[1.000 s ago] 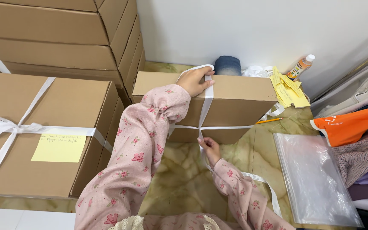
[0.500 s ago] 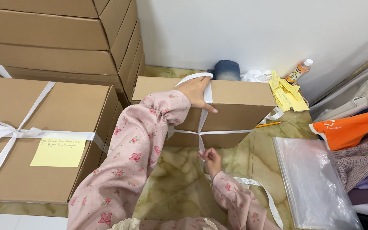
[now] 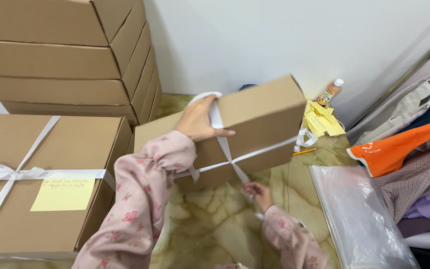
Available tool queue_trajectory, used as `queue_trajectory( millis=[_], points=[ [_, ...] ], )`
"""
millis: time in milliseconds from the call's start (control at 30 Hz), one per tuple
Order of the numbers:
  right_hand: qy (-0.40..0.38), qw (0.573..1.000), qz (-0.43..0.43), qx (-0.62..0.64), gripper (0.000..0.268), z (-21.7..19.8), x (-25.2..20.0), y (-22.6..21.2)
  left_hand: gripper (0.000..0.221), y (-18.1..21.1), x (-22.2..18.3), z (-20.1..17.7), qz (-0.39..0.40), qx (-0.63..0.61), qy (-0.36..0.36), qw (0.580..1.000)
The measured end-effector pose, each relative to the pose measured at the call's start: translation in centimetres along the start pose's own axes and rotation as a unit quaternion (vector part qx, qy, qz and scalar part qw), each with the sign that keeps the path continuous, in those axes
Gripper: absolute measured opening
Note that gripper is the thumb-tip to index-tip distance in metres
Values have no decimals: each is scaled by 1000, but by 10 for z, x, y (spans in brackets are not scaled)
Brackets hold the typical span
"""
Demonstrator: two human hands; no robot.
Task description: The person ties a white ribbon around a cardboard box, forming a bow on top. They then pick up a yellow sticky note and a pencil, place the note on the box, and write on it.
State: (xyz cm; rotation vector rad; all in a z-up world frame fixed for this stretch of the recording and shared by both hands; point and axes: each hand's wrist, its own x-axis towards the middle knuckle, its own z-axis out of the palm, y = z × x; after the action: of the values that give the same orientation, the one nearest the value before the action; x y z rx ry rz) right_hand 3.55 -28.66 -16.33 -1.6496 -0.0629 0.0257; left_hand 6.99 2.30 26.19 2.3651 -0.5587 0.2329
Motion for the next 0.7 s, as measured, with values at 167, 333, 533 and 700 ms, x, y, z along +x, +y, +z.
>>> queue_trajectory(
  millis=[167,333,533,700],
  points=[
    [17,992,-67,-110,22,-72,17,-54,98,-24,-35,-16,-43,-148,151,977],
    [25,958,-97,-268,32,-131,29,-97,79,-35,-62,-9,-36,-387,187,902],
    [-8,945,-74,-318,28,-174,68,-91,80,-42,-74,-7,20,-363,146,920],
    [-100,950,1,-295,24,-177,75,-102,83,-51,-82,-1,28,-327,157,931]
  ],
)
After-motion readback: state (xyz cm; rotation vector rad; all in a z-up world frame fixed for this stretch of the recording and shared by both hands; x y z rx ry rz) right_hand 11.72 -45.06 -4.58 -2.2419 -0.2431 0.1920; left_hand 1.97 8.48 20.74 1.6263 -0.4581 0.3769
